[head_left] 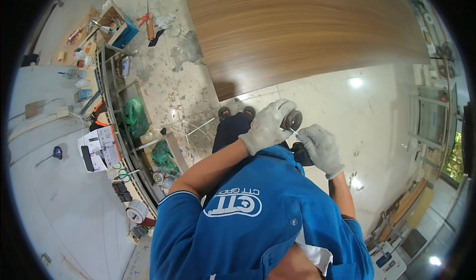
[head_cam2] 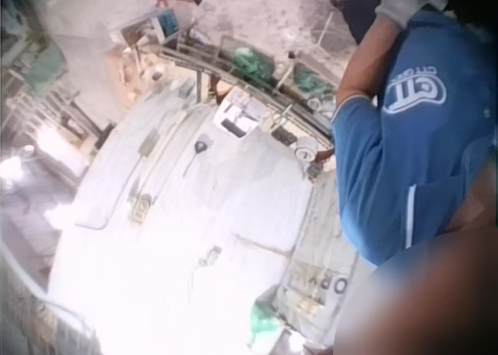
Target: The person holds a small container of dark liquid and uses a cloth to apply the liquid along the edge of a large wooden panel. The person repeatedly dips the cloth into the container and wipes the panel edge, moving along the length of the panel.
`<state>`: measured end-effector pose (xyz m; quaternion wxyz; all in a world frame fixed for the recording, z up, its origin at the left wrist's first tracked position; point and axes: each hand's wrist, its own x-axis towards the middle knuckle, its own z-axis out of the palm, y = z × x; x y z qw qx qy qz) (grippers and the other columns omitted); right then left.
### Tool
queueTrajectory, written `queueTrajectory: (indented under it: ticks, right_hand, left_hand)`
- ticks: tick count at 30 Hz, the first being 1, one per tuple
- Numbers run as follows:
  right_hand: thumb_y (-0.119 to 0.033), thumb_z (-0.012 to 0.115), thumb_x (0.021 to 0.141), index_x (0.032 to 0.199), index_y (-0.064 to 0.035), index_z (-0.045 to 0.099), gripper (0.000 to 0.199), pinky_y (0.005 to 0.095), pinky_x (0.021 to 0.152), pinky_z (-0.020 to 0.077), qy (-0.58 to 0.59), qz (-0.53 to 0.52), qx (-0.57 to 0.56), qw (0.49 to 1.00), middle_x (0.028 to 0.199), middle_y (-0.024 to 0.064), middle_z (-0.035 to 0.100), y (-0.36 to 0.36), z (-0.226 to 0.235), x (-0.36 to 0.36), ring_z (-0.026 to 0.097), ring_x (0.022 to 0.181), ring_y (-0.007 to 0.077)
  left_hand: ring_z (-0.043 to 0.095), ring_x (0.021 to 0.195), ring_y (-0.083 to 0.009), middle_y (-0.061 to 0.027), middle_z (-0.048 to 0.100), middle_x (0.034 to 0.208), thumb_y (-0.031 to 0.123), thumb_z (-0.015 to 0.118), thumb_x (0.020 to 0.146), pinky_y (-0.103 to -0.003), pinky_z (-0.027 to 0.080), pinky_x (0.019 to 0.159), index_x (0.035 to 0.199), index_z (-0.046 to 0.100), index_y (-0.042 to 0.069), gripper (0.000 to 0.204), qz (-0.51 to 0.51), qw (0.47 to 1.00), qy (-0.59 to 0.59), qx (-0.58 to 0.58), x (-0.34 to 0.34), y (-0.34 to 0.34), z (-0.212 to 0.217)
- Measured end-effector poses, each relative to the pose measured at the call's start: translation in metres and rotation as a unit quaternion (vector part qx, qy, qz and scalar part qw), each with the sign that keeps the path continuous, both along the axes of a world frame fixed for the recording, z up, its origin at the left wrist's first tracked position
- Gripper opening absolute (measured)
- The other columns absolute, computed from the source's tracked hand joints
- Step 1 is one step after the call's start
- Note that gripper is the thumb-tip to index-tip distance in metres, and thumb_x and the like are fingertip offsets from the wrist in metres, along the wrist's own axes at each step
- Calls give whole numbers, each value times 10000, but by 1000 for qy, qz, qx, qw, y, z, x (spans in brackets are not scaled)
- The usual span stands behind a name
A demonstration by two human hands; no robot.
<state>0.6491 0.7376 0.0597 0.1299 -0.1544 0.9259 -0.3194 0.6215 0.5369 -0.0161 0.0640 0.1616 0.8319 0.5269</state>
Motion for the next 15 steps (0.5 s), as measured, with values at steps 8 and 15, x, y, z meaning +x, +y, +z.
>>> queueTrajectory:
  ticks: [8,15]
  right_hand:
    - [-95,724,900,962,-31,750,93,389,715,564,-55,-92,-19,994,900,137,721,-28,13,-7,709,781,316]
    - [-116,722,907,970,-45,763,103,382,740,576,-49,-90,18,995,911,140,731,-43,14,-9,721,785,309]
  left_hand:
    - [653,1083,-394,-167,643,1197,141,817,740,-466,557,921,1231,612,79,535,2,998,-14,57,-7,-30,-7]
    - [639,1135,-363,-138,684,1178,125,854,693,-449,502,994,1279,623,76,632,-37,999,-24,27,-18,-51,-1]
